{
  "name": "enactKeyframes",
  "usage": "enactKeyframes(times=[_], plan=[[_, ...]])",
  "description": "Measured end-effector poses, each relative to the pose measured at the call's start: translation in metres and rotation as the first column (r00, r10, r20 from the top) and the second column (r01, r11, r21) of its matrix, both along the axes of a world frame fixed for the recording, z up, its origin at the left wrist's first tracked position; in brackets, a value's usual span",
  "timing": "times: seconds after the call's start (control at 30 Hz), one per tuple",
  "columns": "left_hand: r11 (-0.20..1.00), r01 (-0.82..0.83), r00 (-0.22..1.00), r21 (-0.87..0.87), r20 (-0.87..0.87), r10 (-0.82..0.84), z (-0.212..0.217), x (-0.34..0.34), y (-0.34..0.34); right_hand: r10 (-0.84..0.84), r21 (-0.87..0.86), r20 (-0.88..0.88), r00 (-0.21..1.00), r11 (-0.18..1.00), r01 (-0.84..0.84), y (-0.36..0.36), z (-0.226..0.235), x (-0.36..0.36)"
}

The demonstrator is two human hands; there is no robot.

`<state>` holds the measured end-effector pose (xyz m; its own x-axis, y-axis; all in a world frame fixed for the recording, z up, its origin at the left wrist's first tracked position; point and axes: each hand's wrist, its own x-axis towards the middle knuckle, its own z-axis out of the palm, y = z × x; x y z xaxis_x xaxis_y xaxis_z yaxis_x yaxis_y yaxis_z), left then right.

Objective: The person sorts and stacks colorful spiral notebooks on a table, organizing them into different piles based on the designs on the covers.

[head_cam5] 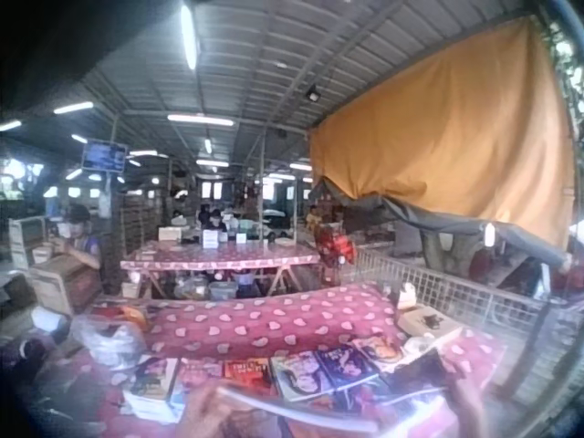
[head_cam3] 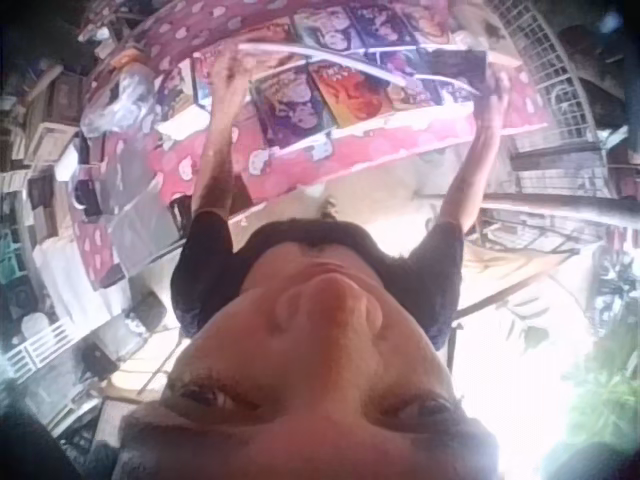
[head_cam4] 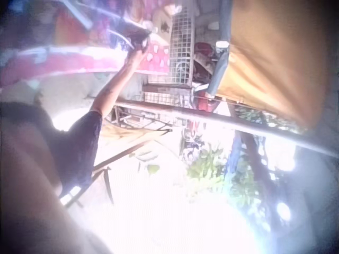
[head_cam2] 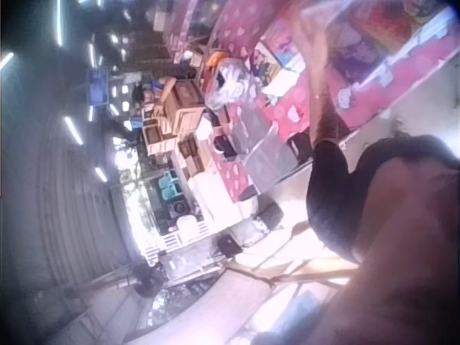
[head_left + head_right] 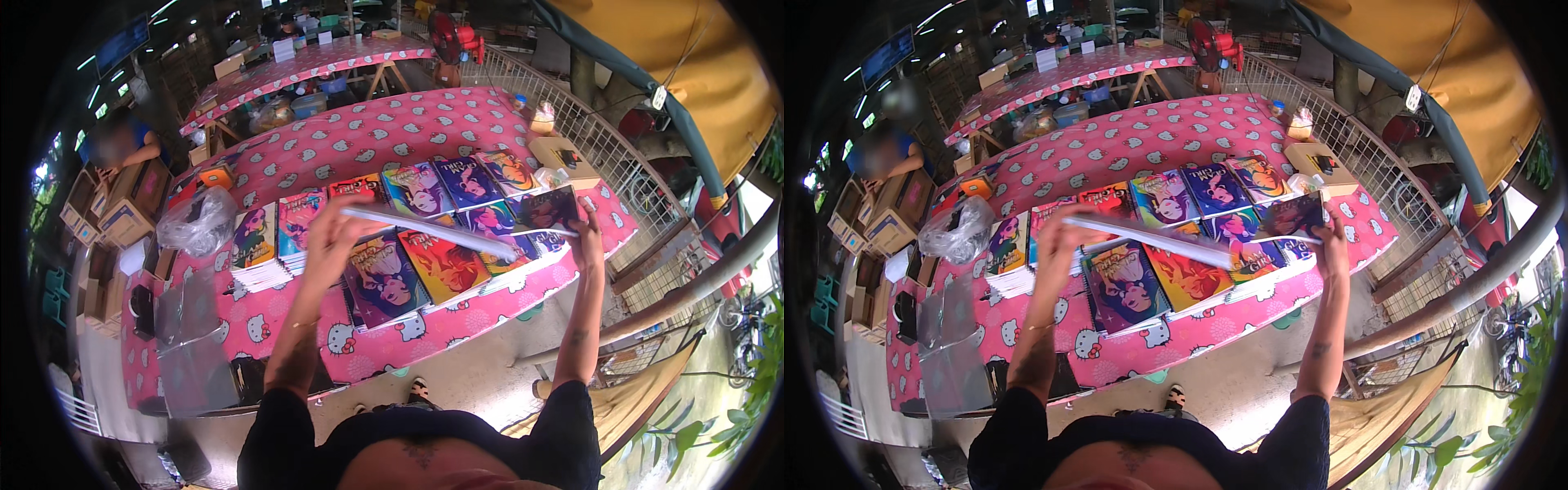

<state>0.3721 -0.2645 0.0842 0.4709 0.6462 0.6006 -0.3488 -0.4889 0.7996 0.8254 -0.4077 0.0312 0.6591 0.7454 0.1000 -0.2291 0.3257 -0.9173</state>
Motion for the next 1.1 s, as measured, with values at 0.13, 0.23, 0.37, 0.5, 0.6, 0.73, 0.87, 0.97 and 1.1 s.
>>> enactKeyframes(times=[0.13,0.23,0.37,0.5,0.6,0.73,0.87,0.97,1.1], plan=[[0.881,-0.467,0.884,0.074,0.011,0.467,0.012,-0.129,-0.020,0.220,0.038,0.244,0.944,0.971,-0.236,-0.014,0.002,-0.140],[0.899,-0.394,0.863,0.191,-0.259,0.433,0.050,-0.199,-0.037,0.517,0.066,0.193,0.834,0.841,-0.537,-0.003,-0.016,-0.267],[0.881,-0.419,0.591,0.221,-0.669,0.450,0.008,-0.244,-0.023,0.586,-0.237,0.519,0.622,0.798,-0.554,0.011,-0.110,-0.438],[0.862,-0.307,0.356,0.404,-0.791,0.498,-0.159,-0.259,0.029,0.467,-0.434,0.858,0.212,0.882,-0.185,-0.004,-0.211,-0.523],[0.802,-0.502,0.525,0.322,-0.624,0.579,-0.217,-0.217,0.009,0.324,-0.252,0.898,0.298,0.933,-0.256,-0.002,-0.191,-0.491],[0.811,-0.580,0.726,-0.068,-0.495,0.478,-0.193,-0.102,-0.043,0.016,-0.036,0.995,0.096,0.977,0.211,0.000,-0.086,-0.378],[0.854,-0.509,0.695,0.110,-0.533,0.483,-0.258,-0.063,-0.026,0.410,-0.288,0.905,-0.110,0.783,0.551,0.002,-0.118,-0.252],[0.881,-0.416,0.804,-0.224,-0.543,0.242,-0.218,-0.099,-0.029,0.256,-0.184,0.958,-0.130,0.895,0.406,-0.006,-0.129,-0.225],[0.818,-0.572,0.754,-0.060,-0.430,0.496,-0.180,-0.182,-0.031,0.133,-0.192,0.976,0.174,0.901,0.389,-0.031,-0.040,-0.312]])
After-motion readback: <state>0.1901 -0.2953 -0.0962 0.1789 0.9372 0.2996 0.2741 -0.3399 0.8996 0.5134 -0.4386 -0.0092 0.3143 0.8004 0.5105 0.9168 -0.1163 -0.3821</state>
